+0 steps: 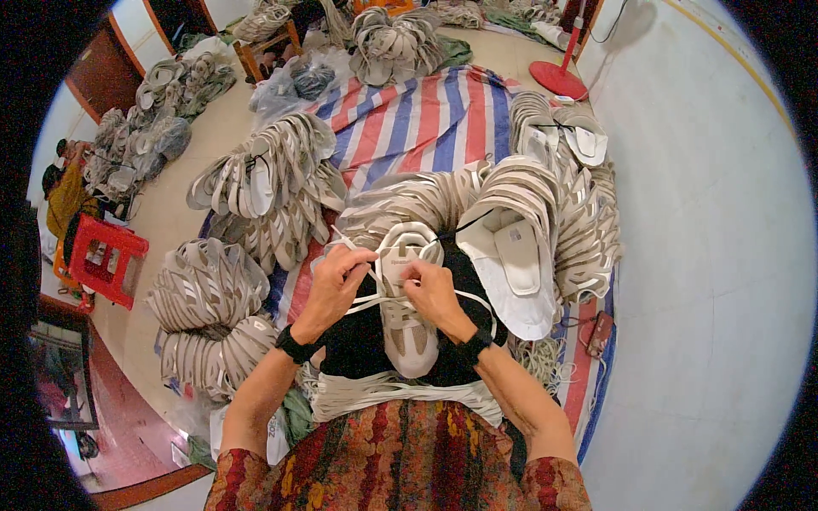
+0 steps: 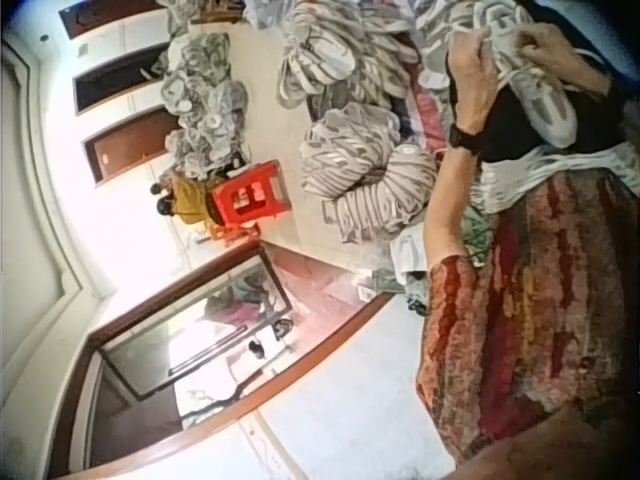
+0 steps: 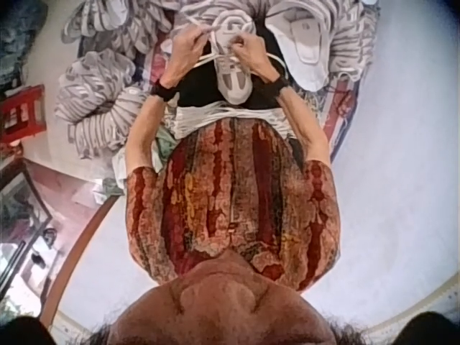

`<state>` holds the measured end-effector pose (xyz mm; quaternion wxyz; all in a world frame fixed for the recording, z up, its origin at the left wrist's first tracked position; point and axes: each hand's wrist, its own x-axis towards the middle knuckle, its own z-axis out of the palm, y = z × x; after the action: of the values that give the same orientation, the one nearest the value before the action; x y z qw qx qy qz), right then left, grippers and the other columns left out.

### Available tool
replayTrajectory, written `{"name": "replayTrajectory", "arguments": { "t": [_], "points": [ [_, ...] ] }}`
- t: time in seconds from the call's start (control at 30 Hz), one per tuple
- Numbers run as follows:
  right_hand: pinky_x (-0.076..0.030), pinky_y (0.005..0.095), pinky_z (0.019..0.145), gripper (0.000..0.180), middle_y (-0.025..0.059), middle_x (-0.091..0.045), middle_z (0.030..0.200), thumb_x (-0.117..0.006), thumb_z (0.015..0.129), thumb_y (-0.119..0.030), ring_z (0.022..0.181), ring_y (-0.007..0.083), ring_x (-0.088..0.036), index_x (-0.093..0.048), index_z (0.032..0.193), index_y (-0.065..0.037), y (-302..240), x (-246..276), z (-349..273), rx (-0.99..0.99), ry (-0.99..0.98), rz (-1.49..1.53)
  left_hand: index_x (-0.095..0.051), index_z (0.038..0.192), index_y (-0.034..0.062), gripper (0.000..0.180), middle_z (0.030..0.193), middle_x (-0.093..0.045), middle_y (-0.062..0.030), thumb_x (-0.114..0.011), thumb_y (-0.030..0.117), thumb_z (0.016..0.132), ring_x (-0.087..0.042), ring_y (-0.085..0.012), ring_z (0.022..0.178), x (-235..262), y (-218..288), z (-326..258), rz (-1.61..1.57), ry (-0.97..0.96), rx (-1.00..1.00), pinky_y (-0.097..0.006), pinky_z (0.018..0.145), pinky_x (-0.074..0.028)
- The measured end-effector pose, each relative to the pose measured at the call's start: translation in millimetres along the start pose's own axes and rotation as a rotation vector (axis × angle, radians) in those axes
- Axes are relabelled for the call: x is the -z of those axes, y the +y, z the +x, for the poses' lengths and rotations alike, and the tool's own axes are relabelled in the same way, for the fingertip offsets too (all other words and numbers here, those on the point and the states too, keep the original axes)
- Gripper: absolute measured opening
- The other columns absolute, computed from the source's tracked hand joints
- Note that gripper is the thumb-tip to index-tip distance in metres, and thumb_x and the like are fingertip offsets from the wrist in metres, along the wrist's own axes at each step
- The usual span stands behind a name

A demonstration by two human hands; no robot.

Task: Lacing a white sneaker while sitting in a workshop surrounded by shoe uppers.

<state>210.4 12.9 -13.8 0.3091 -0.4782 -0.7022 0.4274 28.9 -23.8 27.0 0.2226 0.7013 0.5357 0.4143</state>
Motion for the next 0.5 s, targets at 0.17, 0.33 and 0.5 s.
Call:
{"name": "replayTrajectory", "arguments": {
  "t": [0.17, 0.33, 0.5],
  "points": [
    [-0.045, 0.0383, 0.058, 0.011, 0.0117, -0.059, 0.067, -0.058, 0.070, -0.010, 0.065, 0.0276, -0.059, -0.060, 0.075, -0.001, -9, 6, -6, 0.134, -0.030, -0.166, -0.060, 0.099, 0.0002, 0.017, 0.080, -0.059, -0.0036, -0.055, 0.000, 0.082, -0.055, -0.0085, 0.066, -1, 18, 1, -0.598, -0.108, 0.234, -0.021, 0.061, -0.045],
    [-0.040, 0.0351, 0.061, 0.010, 0.0050, -0.053, 0.069, -0.060, 0.067, -0.014, 0.068, 0.0218, -0.055, -0.060, 0.074, -0.006, -10, -2, -3, 0.689, 0.043, -0.732, -0.056, 0.102, -0.0017, 0.019, 0.083, -0.060, -0.0046, -0.054, -0.002, 0.083, -0.060, -0.0107, 0.075, 0, 18, -2, -0.938, -0.107, 0.331, -0.023, 0.070, -0.050],
    [-0.039, 0.0357, 0.061, 0.010, 0.0061, -0.050, 0.071, -0.056, 0.068, -0.011, 0.069, 0.0217, -0.052, -0.055, 0.075, -0.005, -9, -11, 4, 0.659, -0.020, -0.923, -0.051, 0.110, -0.0005, 0.029, 0.080, -0.061, -0.0045, -0.056, -0.003, 0.081, -0.059, -0.0103, 0.073, 3, 12, -1, -0.655, -0.064, 0.187, -0.022, 0.068, -0.049]
  ]
}}
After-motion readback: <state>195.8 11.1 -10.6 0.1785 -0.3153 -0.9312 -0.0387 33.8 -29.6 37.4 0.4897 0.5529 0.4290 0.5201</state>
